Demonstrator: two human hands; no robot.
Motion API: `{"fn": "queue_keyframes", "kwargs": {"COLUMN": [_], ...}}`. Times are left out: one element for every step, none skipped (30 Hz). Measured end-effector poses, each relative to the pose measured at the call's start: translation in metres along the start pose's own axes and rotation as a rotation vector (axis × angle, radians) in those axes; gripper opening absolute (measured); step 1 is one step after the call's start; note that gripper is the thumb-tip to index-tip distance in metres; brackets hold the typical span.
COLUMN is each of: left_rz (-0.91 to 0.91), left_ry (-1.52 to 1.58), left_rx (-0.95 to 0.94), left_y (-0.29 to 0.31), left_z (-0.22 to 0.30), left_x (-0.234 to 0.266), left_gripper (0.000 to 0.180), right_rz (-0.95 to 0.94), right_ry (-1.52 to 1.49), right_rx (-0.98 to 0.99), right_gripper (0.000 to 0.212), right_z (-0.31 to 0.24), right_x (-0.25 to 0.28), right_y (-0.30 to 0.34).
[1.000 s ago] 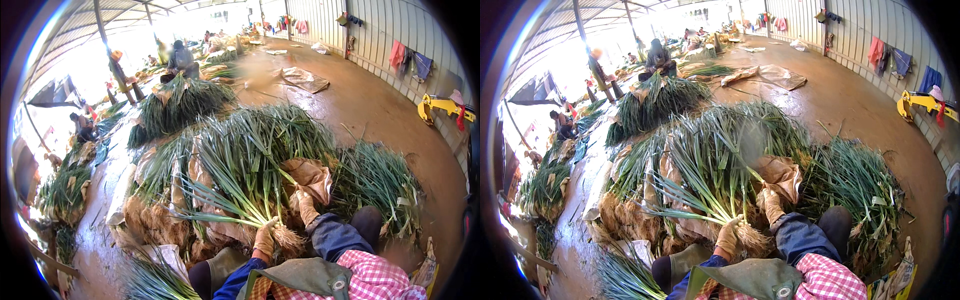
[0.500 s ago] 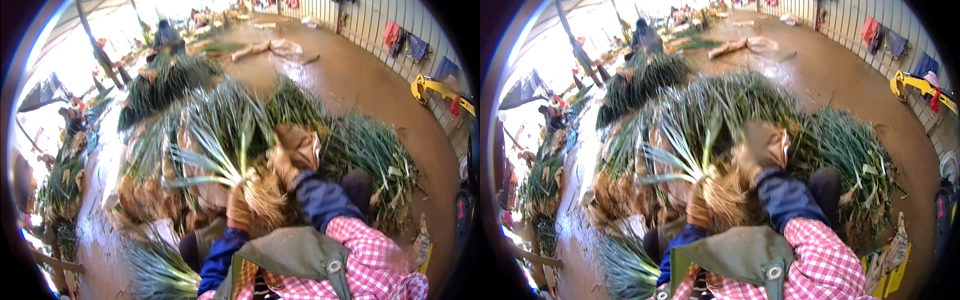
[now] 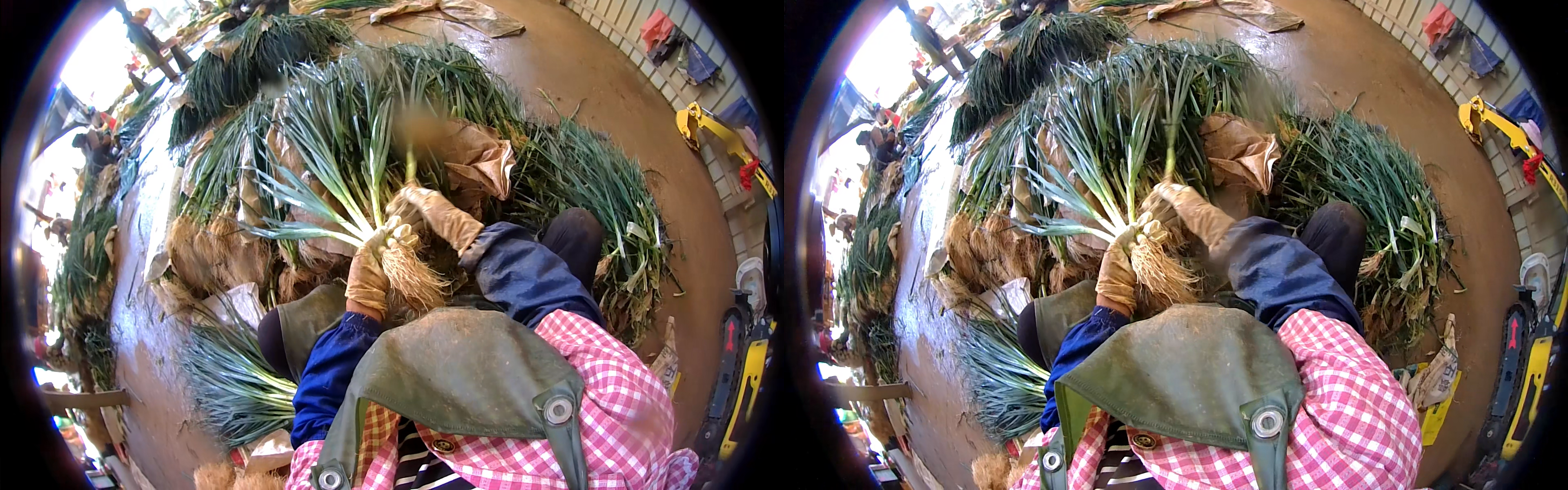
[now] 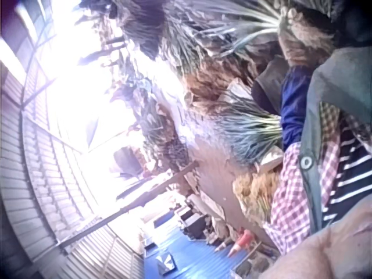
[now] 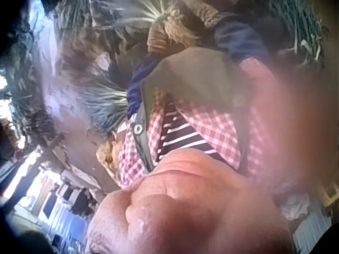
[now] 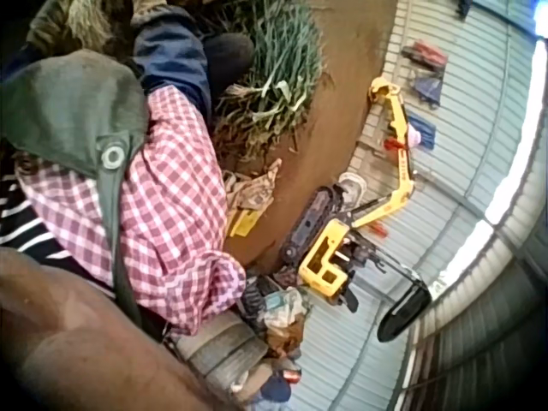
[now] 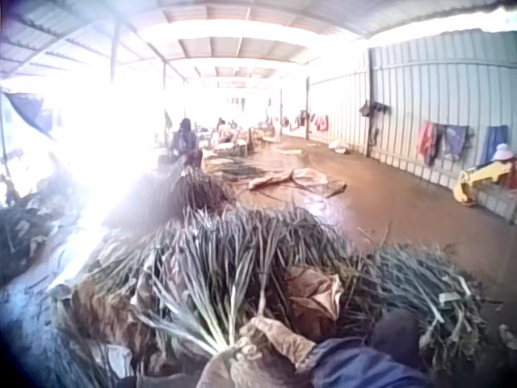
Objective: The person cleans scallions by hand, removing the outer layers and roots from individual stalks before placing them into a bundle.
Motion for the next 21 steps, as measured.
{"fn": "queue_keyframes", "kwargs": {"left_rz": [0.029,0.033,0.038,0.045,0.125,0.129,0.133,0.124,0.205,0.164,0.147,0.118,-0.038,-0.061,-0.084,-0.119,-0.146,-0.158,-0.165,-0.129,-0.150], "left_ry": [-0.024,-0.034,-0.045,-0.056,-0.095,-0.074,-0.053,-0.031,-0.104,-0.078,-0.047,-0.019,0.045,0.041,0.037,0.041,0.017,0.099,0.154,0.204,0.240], "left_rx": [0.001,0.017,0.031,0.045,-0.001,0.012,0.025,0.059,0.021,0.034,0.018,0.013,0.016,0.006,-0.004,0.000,-0.010,0.038,0.090,0.085,0.115], "left_y": [0.004,0.003,0.003,0.003,0.001,0.001,0.001,-0.002,0.003,0.002,0.007,0.009,0.010,0.014,0.017,0.018,0.013,0.011,0.008,0.012,0.005], "left_z": [-0.007,-0.013,-0.018,-0.022,-0.019,-0.017,-0.013,-0.018,-0.021,-0.026,-0.019,-0.018,-0.015,-0.015,-0.015,-0.023,-0.029,-0.032,-0.042,-0.027,-0.018], "left_x": [-0.013,-0.015,-0.015,-0.016,-0.005,0.001,0.009,0.007,-0.003,-0.016,-0.016,-0.018,-0.018,-0.027,-0.037,-0.050,-0.056,-0.055,-0.057,-0.033,-0.009], "left_gripper": [0.029,0.028,0.027,0.026,0.025,0.025,0.025,0.025,0.026,0.027,0.027,0.028,0.032,0.033,0.034,0.035,0.037,0.036,0.036,0.035,0.034], "right_rz": [0.069,0.128,0.226,0.268,0.280,0.290,0.387,0.320,0.256,0.192,0.178,0.303,0.418,0.513,0.703,0.902,0.907,0.877,0.740,0.560,0.541], "right_ry": [-0.084,-0.171,-0.107,-0.072,0.095,0.260,0.706,0.530,0.354,0.176,0.241,0.505,0.975,1.215,1.229,1.239,1.183,1.104,1.203,0.796,0.846], "right_rx": [-0.006,-0.011,0.009,0.045,0.051,0.057,0.339,0.258,0.179,0.104,-0.115,-0.392,-0.289,-0.389,-0.156,0.081,0.332,0.572,0.796,0.509,0.305], "right_gripper": [0.020,0.020,0.020,0.022,0.023,0.025,0.027,0.029,0.031,0.033,0.040,0.045,0.046,0.038,0.034,0.031,0.029,0.027,0.027,0.030,0.036], "right_z": [-0.001,-0.003,-0.014,-0.016,-0.024,-0.033,-0.055,-0.042,-0.031,-0.023,-0.009,-0.013,-0.016,-0.042,-0.042,-0.062,-0.080,-0.098,-0.112,-0.101,-0.101], "right_x": [-0.001,-0.004,-0.002,0.002,0.001,-0.004,-0.011,-0.001,0.013,0.028,0.032,0.048,0.073,0.079,0.104,0.120,0.130,0.115,0.098,0.056,0.017], "right_y": [0.002,0.002,0.006,0.004,0.004,0.006,0.012,0.011,0.011,0.014,0.018,0.031,0.029,0.048,0.046,0.060,0.064,0.066,0.067,0.043,0.033]}}
Point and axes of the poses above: each hand's wrist, its own y-axis away from the middle knuckle, its own x-axis out of the back of the hand, z = x × y, the point moved 8 cm from there along -y, towards the middle knuckle, and after that the axes turned 3 degrees about z, right-handed, at the moved point
